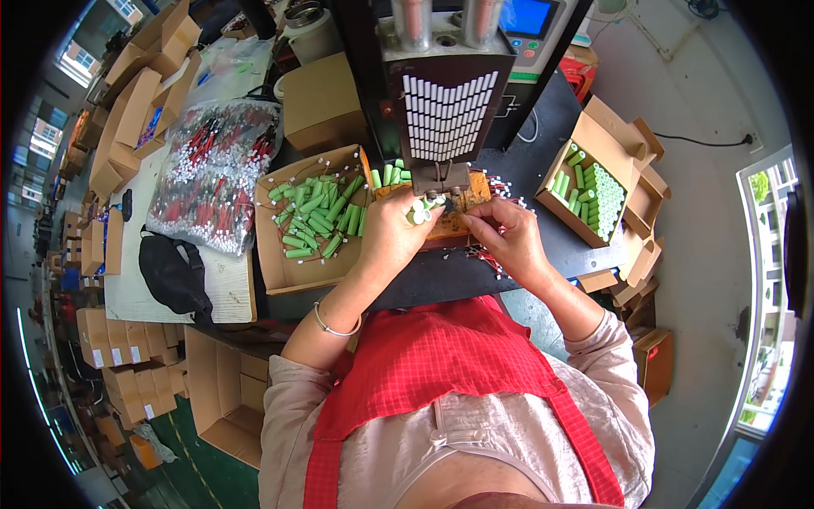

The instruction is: Assembling lithium-ion batteries into a plastic frame and connecting wires using a spot welder machine.

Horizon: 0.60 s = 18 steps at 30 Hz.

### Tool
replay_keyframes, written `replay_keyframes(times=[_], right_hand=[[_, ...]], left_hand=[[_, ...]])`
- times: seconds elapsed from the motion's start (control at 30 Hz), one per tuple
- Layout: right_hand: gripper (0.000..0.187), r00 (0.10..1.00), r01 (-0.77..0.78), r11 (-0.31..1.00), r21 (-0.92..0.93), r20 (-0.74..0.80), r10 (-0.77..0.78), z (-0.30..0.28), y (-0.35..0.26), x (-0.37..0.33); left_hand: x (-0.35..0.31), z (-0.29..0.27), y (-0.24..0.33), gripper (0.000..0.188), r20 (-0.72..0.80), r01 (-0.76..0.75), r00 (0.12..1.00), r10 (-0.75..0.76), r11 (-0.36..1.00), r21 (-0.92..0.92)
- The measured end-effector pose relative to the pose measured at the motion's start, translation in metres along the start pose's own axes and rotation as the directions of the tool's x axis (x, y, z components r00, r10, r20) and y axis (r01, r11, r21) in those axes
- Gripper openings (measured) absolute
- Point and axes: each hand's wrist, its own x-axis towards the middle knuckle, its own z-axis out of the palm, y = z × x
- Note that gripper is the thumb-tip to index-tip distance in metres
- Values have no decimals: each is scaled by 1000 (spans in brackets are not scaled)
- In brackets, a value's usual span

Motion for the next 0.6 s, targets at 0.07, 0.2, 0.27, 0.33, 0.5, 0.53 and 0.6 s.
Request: replay_keyframes(times=[0.07, 0.2, 0.27, 0.33, 0.5, 0.53, 0.6], right_hand=[[10, 1000, 18, 1000, 6, 17, -18, 0, 0, 2], [13, 993, -99, 995, 30, 72, 97, -4, -3, 2], [14, 969, -218, 964, 153, 153, 195, -8, -4, 1], [15, 929, -338, 905, 260, 246, 276, -14, -3, -2], [14, 937, -172, 980, 96, 324, 133, -22, -8, -8], [12, 953, -92, 993, 67, 295, 69, -23, -7, -8], [11, 973, 2, 999, 42, 232, -12, -20, -4, -9]], left_hand=[[0, 1, -3, 22, -2, -7, 1000, 7, 999, -39], [3, -1, -2, 19, -6, -60, 998, 60, 998, 14], [4, -3, 1, 19, 30, -33, 999, 29, 990, 134], [0, -5, 3, 19, 32, 10, 999, -12, 997, 81], [-6, -21, 3, 23, 353, 487, 864, -359, 773, -408], [-5, -27, 3, 25, 443, 565, 821, -360, 625, -539], [-6, -31, -3, 30, 544, 643, 764, -347, 333, -690]])
